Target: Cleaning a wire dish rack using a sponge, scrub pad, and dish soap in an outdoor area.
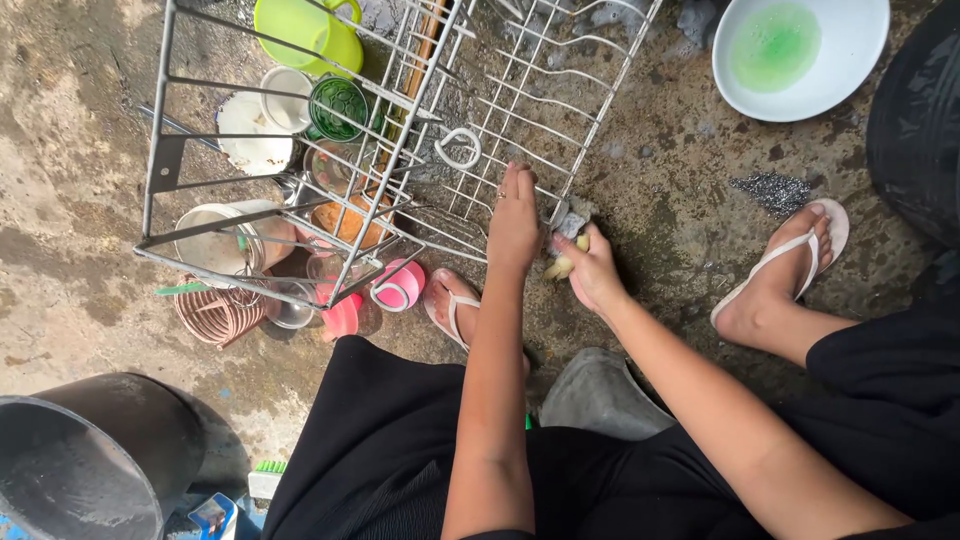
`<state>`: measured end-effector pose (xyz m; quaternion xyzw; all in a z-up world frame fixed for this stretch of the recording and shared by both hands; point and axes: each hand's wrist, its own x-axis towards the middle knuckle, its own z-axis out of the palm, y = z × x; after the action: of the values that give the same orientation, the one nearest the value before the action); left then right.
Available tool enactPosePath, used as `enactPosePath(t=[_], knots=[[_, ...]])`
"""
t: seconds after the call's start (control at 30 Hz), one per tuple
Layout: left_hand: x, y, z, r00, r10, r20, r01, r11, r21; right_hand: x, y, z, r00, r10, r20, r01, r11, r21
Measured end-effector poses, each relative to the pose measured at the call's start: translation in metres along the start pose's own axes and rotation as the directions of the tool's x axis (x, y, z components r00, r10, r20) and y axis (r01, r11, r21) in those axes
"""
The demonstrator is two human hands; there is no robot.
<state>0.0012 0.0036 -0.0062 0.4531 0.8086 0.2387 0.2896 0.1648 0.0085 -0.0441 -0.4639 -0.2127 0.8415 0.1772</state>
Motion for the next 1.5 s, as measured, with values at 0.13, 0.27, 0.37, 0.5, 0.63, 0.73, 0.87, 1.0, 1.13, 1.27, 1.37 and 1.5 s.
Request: enactPosePath(t=[0.13,0.27,0.37,0.5,0.63,0.73,0.87,1.0,1.13,1.27,1.37,1.5], knots=[[0.001,0.01,-0.007,0.999,-0.025,0.026,0.024,0.999,0.024,0.016,-0.009,0.0,0.998,0.026,0.059,-0.025,1.0,-0.016],[0.002,0.011,-0.007,1.0,0.007,0.002,-0.007,1.0,0.019,0.044,-0.006,-0.001,0.974,0.224,0.013,-0.223,0.973,-0.06],[-0.002,0.001,0.004,1.0,-0.022,0.009,0.021,0.999,0.047,0.048,-0.002,0.004,0.975,0.22,-0.017,-0.215,0.93,-0.298],[0.002,0.005,-0.002,1.0,-0.011,0.01,0.011,0.999,0.035,0.052,-0.007,0.019,0.994,-0.019,-0.11,-0.065,0.7,-0.711],[0.0,0.006,-0.004,1.0,0.0,0.008,0.0,0.999,0.033,0.045,-0.007,0.022,0.956,-0.262,-0.134,-0.071,0.235,-0.969],[0.002,0.013,-0.013,0.996,-0.062,0.065,0.062,0.998,0.003,0.028,-0.026,0.031,0.965,-0.225,-0.137,-0.119,0.093,-0.989],[0.001,0.009,-0.009,0.998,-0.039,0.042,0.039,0.999,0.008,0.016,-0.031,-0.007,0.977,-0.212,-0.017,-0.013,0.021,-1.0],[0.0,0.004,-0.004,1.0,-0.016,0.023,0.015,0.999,0.028,0.013,-0.038,-0.064,0.99,0.144,-0.01,-0.123,0.806,-0.579],[0.001,0.008,-0.007,0.996,-0.068,0.062,0.066,0.997,0.032,0.005,-0.078,-0.066,0.924,0.36,0.131,-0.352,0.932,-0.082],[-0.001,-0.012,0.013,0.999,0.03,-0.038,-0.028,0.999,0.039,-0.019,-0.111,-0.05,0.94,0.278,0.198,-0.272,0.961,-0.056],[0.004,-0.018,0.014,0.999,-0.015,-0.03,0.016,0.999,0.044,-0.01,-0.102,-0.083,0.959,0.217,0.182,-0.204,0.975,-0.085],[-0.007,0.015,-0.006,0.998,-0.056,-0.017,0.058,0.989,0.134,-0.018,-0.095,-0.098,0.973,0.149,0.178,-0.139,0.988,-0.069]])
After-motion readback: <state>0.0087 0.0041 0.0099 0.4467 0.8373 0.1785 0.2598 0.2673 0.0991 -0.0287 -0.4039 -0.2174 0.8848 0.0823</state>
